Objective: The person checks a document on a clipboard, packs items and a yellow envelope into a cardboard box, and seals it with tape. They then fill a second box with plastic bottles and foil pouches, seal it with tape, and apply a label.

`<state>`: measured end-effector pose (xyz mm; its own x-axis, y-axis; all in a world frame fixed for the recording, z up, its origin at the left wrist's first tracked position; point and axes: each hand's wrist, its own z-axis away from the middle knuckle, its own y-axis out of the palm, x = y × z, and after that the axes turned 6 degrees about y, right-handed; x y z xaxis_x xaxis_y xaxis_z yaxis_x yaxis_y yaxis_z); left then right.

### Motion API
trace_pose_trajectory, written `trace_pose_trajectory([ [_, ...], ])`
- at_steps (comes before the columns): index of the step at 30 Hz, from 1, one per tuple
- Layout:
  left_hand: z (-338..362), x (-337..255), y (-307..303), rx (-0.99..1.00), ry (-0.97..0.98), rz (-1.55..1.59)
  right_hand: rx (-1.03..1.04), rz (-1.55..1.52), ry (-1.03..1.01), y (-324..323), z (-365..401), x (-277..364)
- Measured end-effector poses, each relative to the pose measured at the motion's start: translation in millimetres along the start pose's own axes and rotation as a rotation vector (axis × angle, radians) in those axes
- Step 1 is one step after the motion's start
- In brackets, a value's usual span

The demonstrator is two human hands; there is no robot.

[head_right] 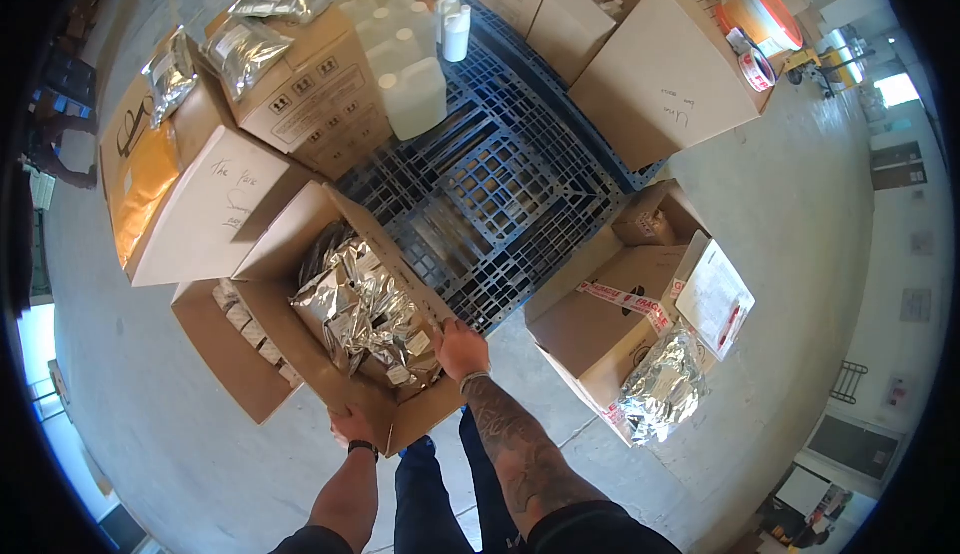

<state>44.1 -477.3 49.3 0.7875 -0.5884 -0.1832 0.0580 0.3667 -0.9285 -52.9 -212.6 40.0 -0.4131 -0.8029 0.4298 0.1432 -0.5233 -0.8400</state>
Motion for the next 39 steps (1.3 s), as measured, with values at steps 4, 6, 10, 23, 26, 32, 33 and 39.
trace_pose_trajectory([
  [4,1,-11,-9,0.041,-0.048,-0.048,0.014,0.000,0.014,1,0,0],
  [6,-2,-3,-3,0.035,-0.044,-0.061,0.044,0.001,0.041,0,1,3],
  [10,0,-5,-2,0.039,-0.058,-0.057,0.027,0.044,0.021,-1,1,2],
  [23,-4,7,4,0.044,-0.051,0.074,-0.052,0.179,-0.008,5,-1,7],
  [26,-4,3,-4,0.093,-0.044,0.108,-0.038,0.227,0.013,2,-2,8],
  [32,-2,3,4,0.066,-0.024,0.155,-0.049,0.251,-0.002,3,-3,6],
  [33,-2,3,4,0.066,-0.030,0.153,-0.061,0.246,-0.011,0,-3,8],
  [39,-5,3,-6,0.108,-0.034,0.137,-0.066,0.240,-0.010,-3,-3,9],
])
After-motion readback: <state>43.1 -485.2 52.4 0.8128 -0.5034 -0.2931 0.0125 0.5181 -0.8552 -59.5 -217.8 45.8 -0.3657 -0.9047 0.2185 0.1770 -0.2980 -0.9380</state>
